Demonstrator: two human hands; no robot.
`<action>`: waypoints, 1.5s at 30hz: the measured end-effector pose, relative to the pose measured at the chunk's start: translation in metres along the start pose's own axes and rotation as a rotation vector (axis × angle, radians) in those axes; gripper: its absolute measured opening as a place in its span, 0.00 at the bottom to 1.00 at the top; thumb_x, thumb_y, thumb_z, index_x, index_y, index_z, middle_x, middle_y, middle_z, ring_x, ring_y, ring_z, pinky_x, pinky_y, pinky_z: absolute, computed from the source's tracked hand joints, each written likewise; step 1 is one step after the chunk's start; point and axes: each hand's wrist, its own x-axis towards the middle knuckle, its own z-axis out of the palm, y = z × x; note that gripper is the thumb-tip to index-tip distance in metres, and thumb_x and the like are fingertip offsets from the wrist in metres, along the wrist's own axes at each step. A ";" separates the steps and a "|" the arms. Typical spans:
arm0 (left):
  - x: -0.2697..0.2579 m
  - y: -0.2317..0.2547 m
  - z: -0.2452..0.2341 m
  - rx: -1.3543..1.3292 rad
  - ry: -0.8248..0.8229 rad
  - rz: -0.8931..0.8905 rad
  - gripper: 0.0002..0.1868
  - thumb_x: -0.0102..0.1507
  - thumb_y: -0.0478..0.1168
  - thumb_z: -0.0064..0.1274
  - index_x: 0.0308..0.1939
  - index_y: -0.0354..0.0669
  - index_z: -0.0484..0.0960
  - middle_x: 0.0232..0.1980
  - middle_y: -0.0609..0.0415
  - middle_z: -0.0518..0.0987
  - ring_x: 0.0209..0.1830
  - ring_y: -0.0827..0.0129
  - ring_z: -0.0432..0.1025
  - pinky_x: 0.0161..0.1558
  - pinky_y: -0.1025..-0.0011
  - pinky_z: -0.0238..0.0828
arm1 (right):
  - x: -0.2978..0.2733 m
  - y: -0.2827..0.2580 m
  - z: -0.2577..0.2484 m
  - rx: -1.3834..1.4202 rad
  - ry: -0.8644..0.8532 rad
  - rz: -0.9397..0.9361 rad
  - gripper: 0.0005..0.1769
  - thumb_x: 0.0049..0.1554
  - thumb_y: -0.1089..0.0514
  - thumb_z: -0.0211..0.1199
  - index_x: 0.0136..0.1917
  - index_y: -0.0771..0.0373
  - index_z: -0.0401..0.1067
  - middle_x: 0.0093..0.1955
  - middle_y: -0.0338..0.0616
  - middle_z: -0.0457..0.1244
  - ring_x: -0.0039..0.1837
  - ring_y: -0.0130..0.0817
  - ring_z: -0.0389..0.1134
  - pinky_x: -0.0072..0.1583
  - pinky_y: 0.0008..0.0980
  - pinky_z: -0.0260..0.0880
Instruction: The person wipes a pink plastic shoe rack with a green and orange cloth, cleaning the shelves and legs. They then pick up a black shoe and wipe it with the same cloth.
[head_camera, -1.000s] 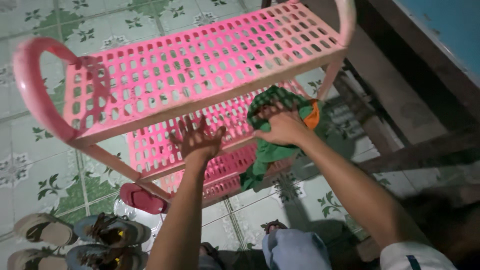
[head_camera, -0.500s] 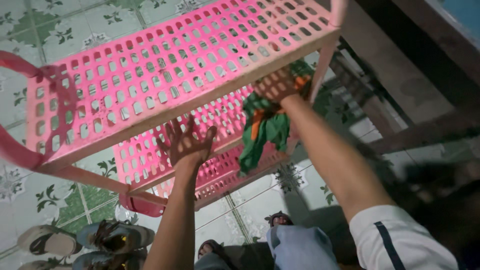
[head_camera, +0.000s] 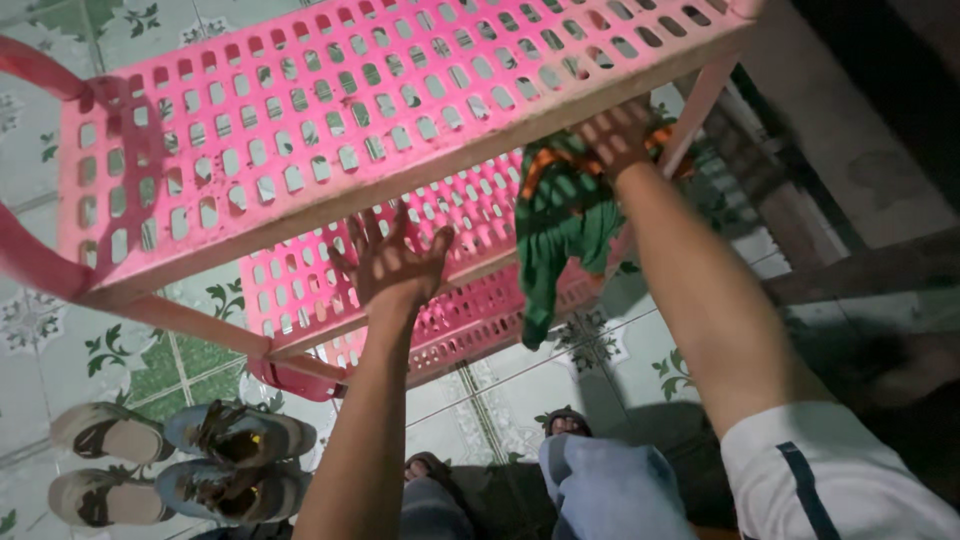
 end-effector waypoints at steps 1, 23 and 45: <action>-0.001 0.000 -0.001 0.011 0.001 0.005 0.48 0.58 0.79 0.39 0.78 0.69 0.56 0.84 0.49 0.41 0.85 0.55 0.32 0.76 0.43 0.15 | 0.002 -0.004 -0.005 0.007 0.009 -0.013 0.25 0.61 0.38 0.54 0.63 0.55 0.73 0.61 0.56 0.65 0.65 0.52 0.62 0.69 0.65 0.55; -0.002 0.002 -0.008 0.136 -0.114 -0.022 0.49 0.60 0.81 0.28 0.81 0.70 0.45 0.85 0.53 0.33 0.85 0.59 0.26 0.75 0.40 0.12 | -0.054 -0.091 -0.307 0.654 -0.718 -0.019 0.35 0.56 0.34 0.53 0.70 0.52 0.68 0.73 0.43 0.61 0.81 0.50 0.51 0.74 0.77 0.40; -0.002 0.004 -0.006 0.111 -0.068 0.002 0.48 0.61 0.80 0.27 0.80 0.68 0.49 0.85 0.49 0.35 0.84 0.53 0.28 0.76 0.42 0.12 | -0.016 -0.005 0.022 -0.060 0.191 -0.205 0.20 0.63 0.45 0.57 0.64 0.51 0.77 0.68 0.39 0.68 0.72 0.39 0.64 0.71 0.51 0.59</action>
